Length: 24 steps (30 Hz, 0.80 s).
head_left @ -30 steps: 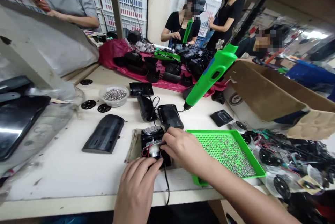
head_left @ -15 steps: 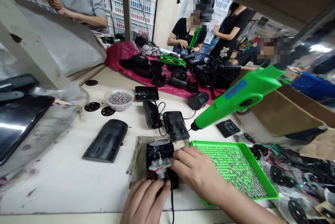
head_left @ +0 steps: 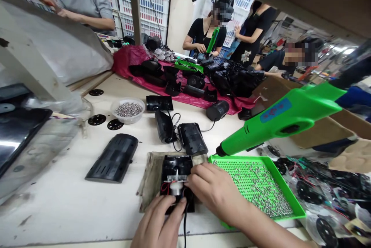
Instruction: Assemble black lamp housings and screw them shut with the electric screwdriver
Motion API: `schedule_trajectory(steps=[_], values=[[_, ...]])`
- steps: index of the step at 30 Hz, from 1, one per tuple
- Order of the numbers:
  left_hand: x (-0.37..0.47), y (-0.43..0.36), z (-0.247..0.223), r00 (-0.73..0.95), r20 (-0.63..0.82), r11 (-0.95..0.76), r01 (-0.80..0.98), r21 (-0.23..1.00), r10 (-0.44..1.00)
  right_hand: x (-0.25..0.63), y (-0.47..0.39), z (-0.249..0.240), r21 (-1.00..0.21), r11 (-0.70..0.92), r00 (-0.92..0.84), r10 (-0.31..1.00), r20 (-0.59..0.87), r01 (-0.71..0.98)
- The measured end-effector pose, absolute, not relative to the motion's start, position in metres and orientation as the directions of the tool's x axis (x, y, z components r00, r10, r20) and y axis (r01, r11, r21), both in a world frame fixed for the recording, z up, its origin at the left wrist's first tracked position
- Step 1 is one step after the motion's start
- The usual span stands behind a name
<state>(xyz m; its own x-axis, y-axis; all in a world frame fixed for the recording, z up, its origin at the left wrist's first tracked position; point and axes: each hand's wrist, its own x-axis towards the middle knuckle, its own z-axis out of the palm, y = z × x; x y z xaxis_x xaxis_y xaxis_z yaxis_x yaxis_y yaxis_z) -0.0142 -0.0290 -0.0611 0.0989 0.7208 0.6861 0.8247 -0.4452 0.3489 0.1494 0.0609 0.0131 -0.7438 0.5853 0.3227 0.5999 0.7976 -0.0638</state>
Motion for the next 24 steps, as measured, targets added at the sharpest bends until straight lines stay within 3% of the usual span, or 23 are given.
schedule_trajectory(steps=[3, 6, 10, 16, 24], values=[[-0.016, -0.027, -0.062, 0.104, 0.646, -0.434, 0.819, 0.376, 0.756, 0.148, 0.063, 0.013, -0.155, 0.758, -0.69, 0.644, 0.329, 0.633], [-0.02, -0.027, -0.063, 0.182, 0.629, -0.464, 0.826, 0.319, 0.756, 0.149, 0.067, 0.017, -0.22, 0.726, -0.65, 0.684, 0.332, 0.652], [-0.025, -0.027, -0.065, 0.261, 0.633, -0.505, 0.829, 0.24, 0.729, 0.147, 0.076, 0.021, -0.173, 0.71, -0.653, 0.699, 0.291, 0.682], [-0.026, -0.026, -0.067, 0.28, 0.618, -0.503, 0.836, 0.219, 0.735, 0.142, 0.084, 0.019, -0.107, 0.724, -0.697, 0.687, 0.206, 0.681], [-0.025, -0.026, -0.064, 0.274, 0.61, -0.491, 0.843, 0.22, 0.744, 0.144, 0.086, 0.014, -0.099, 0.74, -0.706, 0.666, 0.24, 0.665]])
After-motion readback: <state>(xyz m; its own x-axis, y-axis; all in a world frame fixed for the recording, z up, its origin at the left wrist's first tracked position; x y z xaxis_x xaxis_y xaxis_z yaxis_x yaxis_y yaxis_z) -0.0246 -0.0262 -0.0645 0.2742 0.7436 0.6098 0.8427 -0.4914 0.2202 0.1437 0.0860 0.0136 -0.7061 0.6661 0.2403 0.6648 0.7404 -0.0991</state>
